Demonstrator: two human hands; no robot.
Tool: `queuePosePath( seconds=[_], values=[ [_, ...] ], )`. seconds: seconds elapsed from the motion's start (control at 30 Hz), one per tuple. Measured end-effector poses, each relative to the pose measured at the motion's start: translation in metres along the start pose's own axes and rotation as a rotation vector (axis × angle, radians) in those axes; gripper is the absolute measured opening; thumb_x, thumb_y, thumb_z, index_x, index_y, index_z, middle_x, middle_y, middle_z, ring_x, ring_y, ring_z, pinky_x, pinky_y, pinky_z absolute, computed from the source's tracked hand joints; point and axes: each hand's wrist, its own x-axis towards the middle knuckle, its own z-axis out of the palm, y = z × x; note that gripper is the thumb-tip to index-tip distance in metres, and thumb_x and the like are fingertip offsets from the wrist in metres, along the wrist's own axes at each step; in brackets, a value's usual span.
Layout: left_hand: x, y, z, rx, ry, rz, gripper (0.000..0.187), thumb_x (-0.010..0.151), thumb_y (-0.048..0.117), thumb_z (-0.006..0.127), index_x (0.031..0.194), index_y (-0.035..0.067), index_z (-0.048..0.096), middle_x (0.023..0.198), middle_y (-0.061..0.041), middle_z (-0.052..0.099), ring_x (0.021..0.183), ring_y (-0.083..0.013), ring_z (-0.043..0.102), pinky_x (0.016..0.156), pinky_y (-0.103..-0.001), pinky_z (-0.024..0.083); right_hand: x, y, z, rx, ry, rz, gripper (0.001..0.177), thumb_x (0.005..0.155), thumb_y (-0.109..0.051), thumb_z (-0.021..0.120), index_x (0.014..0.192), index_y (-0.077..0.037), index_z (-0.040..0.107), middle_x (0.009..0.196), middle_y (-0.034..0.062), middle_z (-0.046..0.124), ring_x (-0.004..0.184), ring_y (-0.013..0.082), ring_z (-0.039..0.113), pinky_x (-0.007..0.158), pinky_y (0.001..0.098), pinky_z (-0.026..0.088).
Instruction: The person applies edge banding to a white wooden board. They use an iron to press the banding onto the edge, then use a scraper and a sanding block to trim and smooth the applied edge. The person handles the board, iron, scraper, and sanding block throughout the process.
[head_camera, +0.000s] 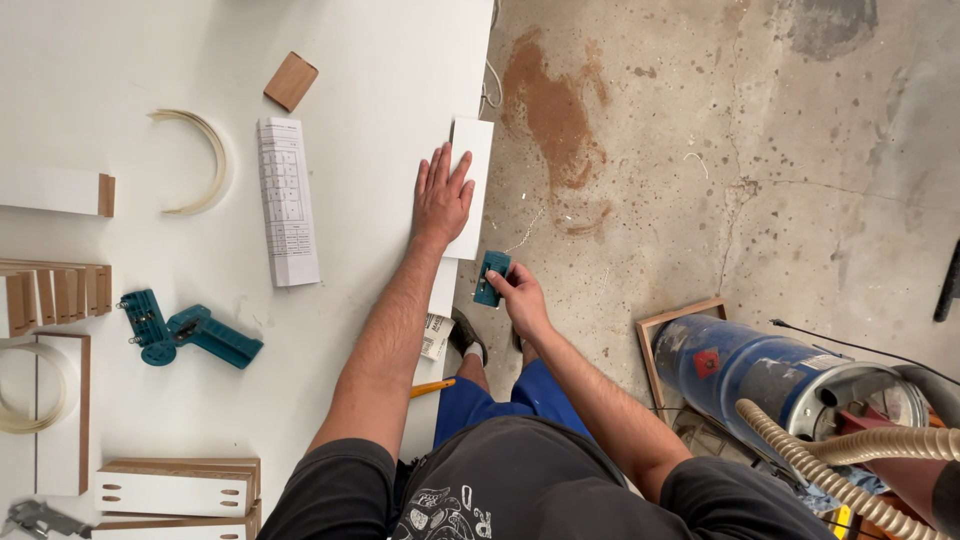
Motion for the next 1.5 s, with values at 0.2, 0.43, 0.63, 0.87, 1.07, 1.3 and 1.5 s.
queuePosePath(
  seconds=[0.2, 0.43, 0.63, 0.87, 1.07, 1.3, 1.5],
  values=[
    [0.001, 0.002, -0.001, 0.021, 0.057, 0.004, 0.05, 0.107, 0.044, 0.047, 0.155, 0.028, 0.046, 0.163, -0.012, 0.037, 0.153, -0.0262, 0.033, 0.128, -0.047, 0.014, 0.007, -0.022, 0.004, -0.198, -0.054, -0.053, 0.021, 0.099, -0.031, 0.071, 0.091, -0.012, 0.07, 0.072, -0.0022, 0.057, 0.071, 0.0105, 0.055, 0.064, 0.0244, 0.045],
    [0.001, 0.002, 0.001, 0.044, 0.07, 0.006, 0.053, 0.107, 0.045, 0.048, 0.156, 0.025, 0.045, 0.163, -0.012, 0.038, 0.152, -0.0247, 0.034, 0.128, -0.045, 0.014, 0.011, -0.018, 0.009, -0.26, -0.051, -0.081, 0.028, 0.101, -0.035, 0.068, 0.085, -0.012, 0.068, 0.066, -0.0006, 0.058, 0.066, 0.0118, 0.057, 0.06, 0.026, 0.047],
    [0.0, 0.004, -0.002, 0.029, 0.062, -0.004, 0.054, 0.107, 0.044, 0.045, 0.156, 0.022, 0.044, 0.163, -0.011, 0.037, 0.153, -0.0247, 0.032, 0.129, -0.045, 0.013, 0.025, -0.009, 0.013, -0.26, -0.068, -0.148, 0.023, 0.102, -0.031, 0.068, 0.094, -0.01, 0.066, 0.072, 0.0013, 0.057, 0.072, 0.0138, 0.055, 0.063, 0.0267, 0.046],
    [-0.002, 0.006, -0.005, 0.023, 0.108, -0.014, 0.054, 0.108, 0.036, 0.043, 0.156, 0.01, 0.041, 0.161, -0.013, 0.041, 0.151, -0.0241, 0.036, 0.129, -0.044, 0.016, 0.033, -0.004, 0.02, -0.242, -0.057, -0.188, 0.025, 0.104, -0.033, 0.066, 0.1, -0.009, 0.06, 0.08, 0.0026, 0.059, 0.08, 0.0149, 0.055, 0.069, 0.0307, 0.049],
    [-0.001, 0.008, -0.007, 0.015, 0.136, 0.01, 0.053, 0.108, 0.033, 0.043, 0.154, 0.007, 0.044, 0.16, -0.014, 0.044, 0.15, -0.0256, 0.038, 0.128, -0.045, 0.017, 0.065, -0.014, 0.024, -0.271, 0.007, -0.163, 0.026, 0.102, -0.037, 0.068, 0.095, -0.013, 0.059, 0.076, 0.0025, 0.057, 0.075, 0.0152, 0.056, 0.064, 0.031, 0.048],
    [0.004, 0.008, -0.011, 0.042, 0.194, 0.062, 0.053, 0.107, 0.032, 0.045, 0.152, 0.006, 0.047, 0.157, -0.016, 0.047, 0.147, -0.0276, 0.042, 0.127, -0.046, 0.021, 0.104, -0.126, 0.054, -0.271, 0.076, -0.217, 0.025, 0.101, -0.038, 0.068, 0.096, -0.015, 0.06, 0.076, 0.0021, 0.056, 0.072, 0.0176, 0.054, 0.063, 0.0335, 0.048],
    [0.006, 0.011, -0.017, 0.013, 0.185, 0.063, 0.054, 0.106, 0.031, 0.046, 0.152, 0.004, 0.046, 0.157, -0.017, 0.046, 0.148, -0.0287, 0.041, 0.127, -0.047, 0.021, 0.194, -0.153, 0.058, -0.285, 0.166, -0.281, 0.031, 0.097, -0.043, 0.071, 0.091, -0.014, 0.061, 0.074, 0.0053, 0.065, 0.07, 0.0188, 0.063, 0.061, 0.0348, 0.054]
  ],
)
